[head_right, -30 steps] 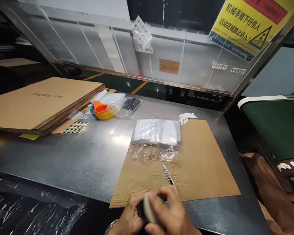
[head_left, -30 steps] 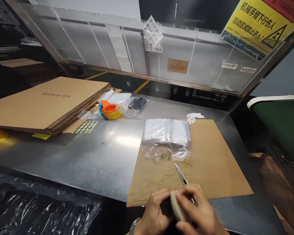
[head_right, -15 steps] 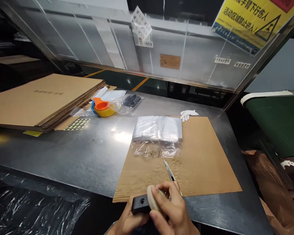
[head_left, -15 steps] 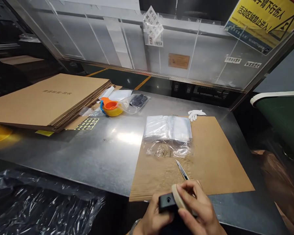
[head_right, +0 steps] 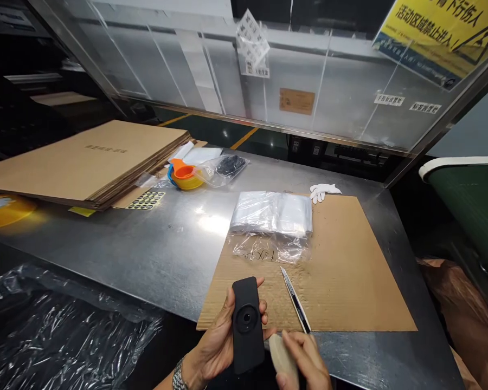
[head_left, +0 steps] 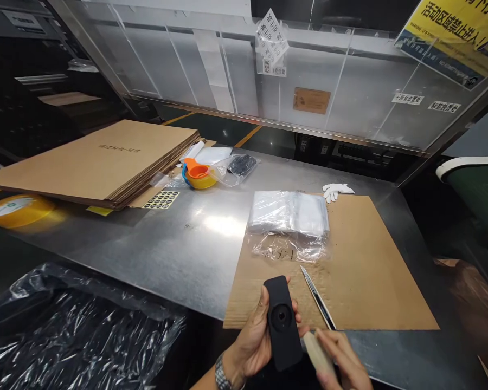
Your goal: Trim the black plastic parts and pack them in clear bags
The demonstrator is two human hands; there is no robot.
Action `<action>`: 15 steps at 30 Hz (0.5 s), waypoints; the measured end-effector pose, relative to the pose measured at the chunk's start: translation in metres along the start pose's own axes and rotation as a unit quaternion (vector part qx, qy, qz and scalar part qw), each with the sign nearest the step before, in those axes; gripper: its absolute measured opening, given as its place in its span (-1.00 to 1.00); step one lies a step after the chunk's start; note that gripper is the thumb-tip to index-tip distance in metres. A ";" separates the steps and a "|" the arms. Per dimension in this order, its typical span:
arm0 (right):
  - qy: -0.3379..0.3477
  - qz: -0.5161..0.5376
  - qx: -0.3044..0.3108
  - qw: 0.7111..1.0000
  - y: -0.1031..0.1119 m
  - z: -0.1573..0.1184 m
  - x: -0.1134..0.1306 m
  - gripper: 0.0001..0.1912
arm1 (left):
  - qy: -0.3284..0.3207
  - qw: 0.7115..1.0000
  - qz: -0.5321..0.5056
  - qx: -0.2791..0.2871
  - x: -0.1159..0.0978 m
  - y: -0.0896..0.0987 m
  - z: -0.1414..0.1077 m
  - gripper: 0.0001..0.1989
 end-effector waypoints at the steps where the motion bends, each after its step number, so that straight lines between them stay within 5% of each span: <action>1: -0.007 -0.014 -0.015 1.000 0.009 0.004 0.006 -0.59 | 0.021 1.000 0.016 0.005 0.002 -0.001 -0.001 -0.49; 5: 0.043 -0.071 -0.011 0.997 0.026 0.036 0.037 -0.56 | 0.094 0.990 0.105 -0.013 0.015 -0.003 -0.003 -0.36; 9: 0.160 -0.140 0.075 0.974 0.012 0.060 0.060 -0.42 | 0.126 0.976 0.176 -0.030 0.028 -0.006 -0.004 -0.26; 12: 0.182 -0.167 0.114 0.962 0.006 0.062 0.059 -0.40 | 0.140 0.977 0.158 -0.029 0.034 -0.005 -0.005 -0.25; 15: 0.153 -0.177 0.066 0.970 0.015 0.059 0.050 -0.43 | 0.217 0.964 0.150 -0.025 0.038 0.000 -0.007 -0.11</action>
Point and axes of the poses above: each hand's wrist, its own z-axis towards the middle knuckle, its own y-axis out of the back of the hand, x = y × z, the point moved 2 cm from there along z, towards the middle knuckle, and after that the axes turned 9 degrees about x, right-handed, at the moved point
